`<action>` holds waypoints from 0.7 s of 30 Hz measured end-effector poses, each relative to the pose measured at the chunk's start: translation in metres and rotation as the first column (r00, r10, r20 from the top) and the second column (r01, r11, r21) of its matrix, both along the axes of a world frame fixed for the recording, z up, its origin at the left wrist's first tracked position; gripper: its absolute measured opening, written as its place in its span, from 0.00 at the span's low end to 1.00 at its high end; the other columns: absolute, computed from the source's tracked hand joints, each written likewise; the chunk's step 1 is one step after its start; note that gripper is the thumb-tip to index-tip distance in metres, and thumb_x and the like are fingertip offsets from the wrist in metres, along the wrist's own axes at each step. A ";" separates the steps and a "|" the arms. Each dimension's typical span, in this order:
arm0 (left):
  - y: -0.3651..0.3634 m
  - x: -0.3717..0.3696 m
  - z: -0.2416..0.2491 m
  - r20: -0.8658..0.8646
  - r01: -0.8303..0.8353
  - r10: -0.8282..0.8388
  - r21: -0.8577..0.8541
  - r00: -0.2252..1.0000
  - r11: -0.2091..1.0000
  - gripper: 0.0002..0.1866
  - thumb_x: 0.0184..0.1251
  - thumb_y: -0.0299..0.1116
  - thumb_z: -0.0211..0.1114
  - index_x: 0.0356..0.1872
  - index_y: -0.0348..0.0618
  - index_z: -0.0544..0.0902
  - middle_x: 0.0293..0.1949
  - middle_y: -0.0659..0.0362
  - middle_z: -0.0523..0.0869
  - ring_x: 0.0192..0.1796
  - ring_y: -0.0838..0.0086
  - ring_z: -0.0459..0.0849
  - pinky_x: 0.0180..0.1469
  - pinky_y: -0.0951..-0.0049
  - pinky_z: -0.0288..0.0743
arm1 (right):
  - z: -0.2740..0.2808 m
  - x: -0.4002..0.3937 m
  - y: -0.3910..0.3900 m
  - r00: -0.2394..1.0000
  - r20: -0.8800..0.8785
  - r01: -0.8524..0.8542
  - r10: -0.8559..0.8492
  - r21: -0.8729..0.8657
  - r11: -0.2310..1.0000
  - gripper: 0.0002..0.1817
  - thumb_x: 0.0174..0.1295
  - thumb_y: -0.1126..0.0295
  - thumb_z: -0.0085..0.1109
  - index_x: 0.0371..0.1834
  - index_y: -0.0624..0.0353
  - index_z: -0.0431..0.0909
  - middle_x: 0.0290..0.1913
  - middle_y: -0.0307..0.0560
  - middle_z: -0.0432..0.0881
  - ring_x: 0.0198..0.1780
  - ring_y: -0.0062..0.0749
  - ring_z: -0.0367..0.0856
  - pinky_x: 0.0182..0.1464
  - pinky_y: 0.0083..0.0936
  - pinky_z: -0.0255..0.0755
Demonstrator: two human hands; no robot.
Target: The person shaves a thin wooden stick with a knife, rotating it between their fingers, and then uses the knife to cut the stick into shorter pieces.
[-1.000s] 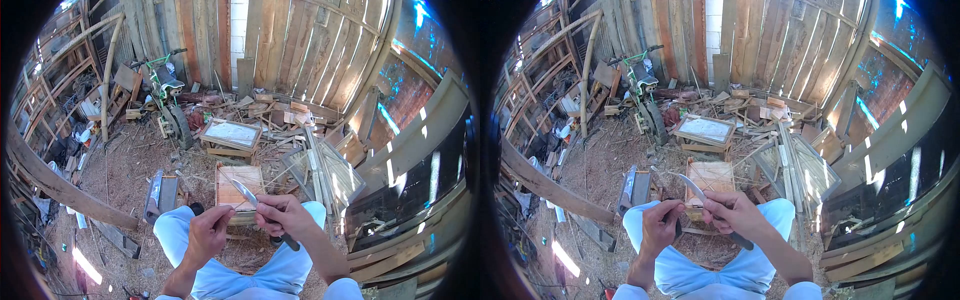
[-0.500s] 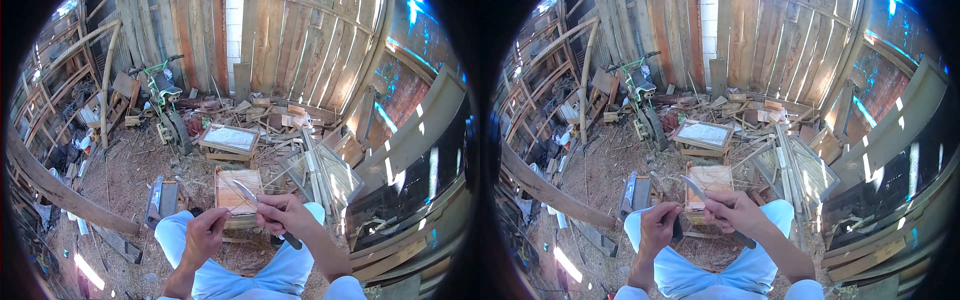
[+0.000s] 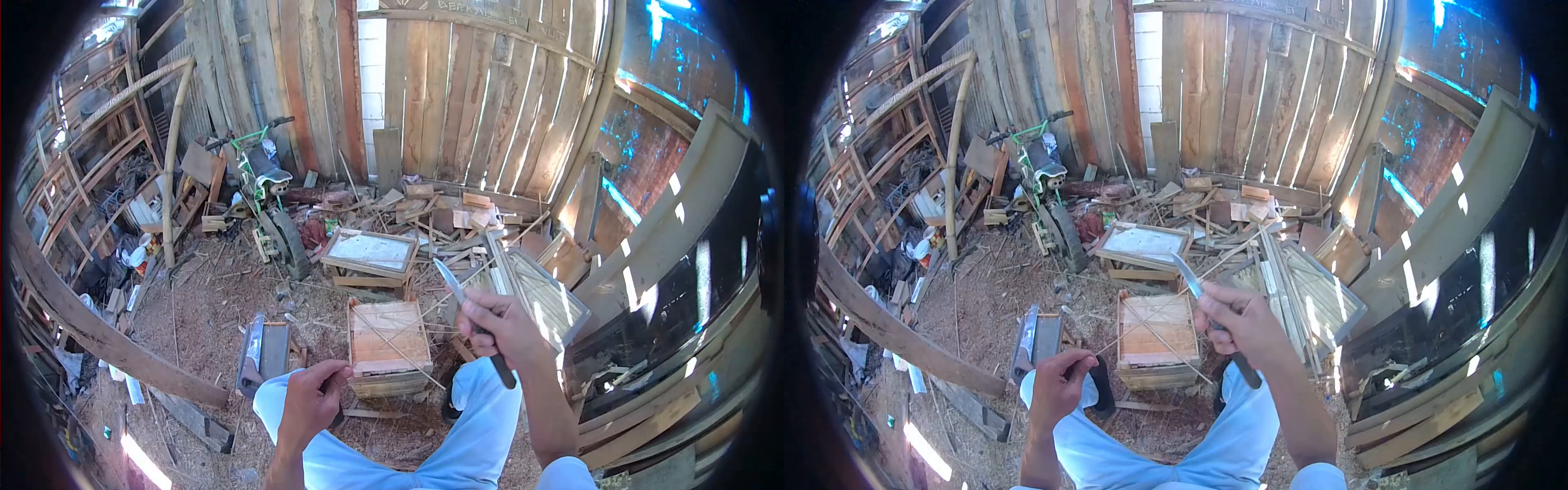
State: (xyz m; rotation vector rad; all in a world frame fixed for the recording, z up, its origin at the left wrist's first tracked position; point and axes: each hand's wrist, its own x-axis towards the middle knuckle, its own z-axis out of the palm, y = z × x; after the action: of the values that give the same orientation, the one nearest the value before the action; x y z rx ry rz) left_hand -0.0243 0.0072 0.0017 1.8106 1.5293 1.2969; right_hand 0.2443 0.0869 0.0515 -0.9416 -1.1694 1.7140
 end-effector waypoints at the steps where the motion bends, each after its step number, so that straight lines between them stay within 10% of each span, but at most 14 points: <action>1: 0.001 0.000 0.003 -0.066 0.001 -0.004 -0.037 0.998 0.999 0.04 0.62 0.24 0.63 0.34 0.34 0.82 0.25 0.56 0.84 0.25 0.78 0.78 0.28 0.78 0.69 | -0.002 -0.004 -0.001 1.000 -0.002 -0.003 0.003 -0.002 1.000 0.16 0.69 0.70 0.50 0.57 0.63 0.72 0.26 0.38 0.74 0.17 0.11 0.60 0.16 0.10 0.55; 8: 0.022 0.043 0.022 -0.008 0.040 -0.039 0.061 0.999 0.997 0.05 0.63 0.24 0.61 0.39 0.35 0.79 0.31 0.49 0.83 0.29 0.59 0.83 0.30 0.70 0.74 | -0.022 -0.045 -0.021 0.999 -0.041 -0.034 0.035 0.042 0.999 0.11 0.69 0.68 0.50 0.44 0.67 0.75 0.28 0.42 0.76 0.19 0.13 0.63 0.17 0.12 0.58; 14: 0.026 0.046 0.007 -0.035 0.030 -0.022 0.227 0.999 0.974 0.05 0.62 0.21 0.61 0.38 0.34 0.81 0.29 0.52 0.85 0.29 0.70 0.83 0.31 0.75 0.74 | -0.021 -0.031 -0.019 0.996 -0.054 -0.069 0.072 0.052 0.996 0.13 0.69 0.67 0.51 0.49 0.64 0.76 0.28 0.39 0.76 0.19 0.12 0.64 0.18 0.12 0.58; 21: 0.008 0.029 0.004 -0.066 0.001 0.007 0.118 0.998 0.993 0.05 0.61 0.22 0.62 0.37 0.35 0.81 0.32 0.49 0.85 0.32 0.59 0.85 0.32 0.70 0.76 | -0.020 -0.020 -0.017 0.991 -0.120 -0.069 0.064 -0.035 0.997 0.12 0.69 0.66 0.51 0.46 0.63 0.76 0.29 0.39 0.76 0.20 0.13 0.63 0.17 0.12 0.56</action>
State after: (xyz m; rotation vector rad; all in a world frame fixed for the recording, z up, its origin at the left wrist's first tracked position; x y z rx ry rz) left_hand 0.0044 0.0153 0.0053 1.9434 1.5196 1.3678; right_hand 0.2243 0.0699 0.0314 -0.8199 -1.1041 1.8262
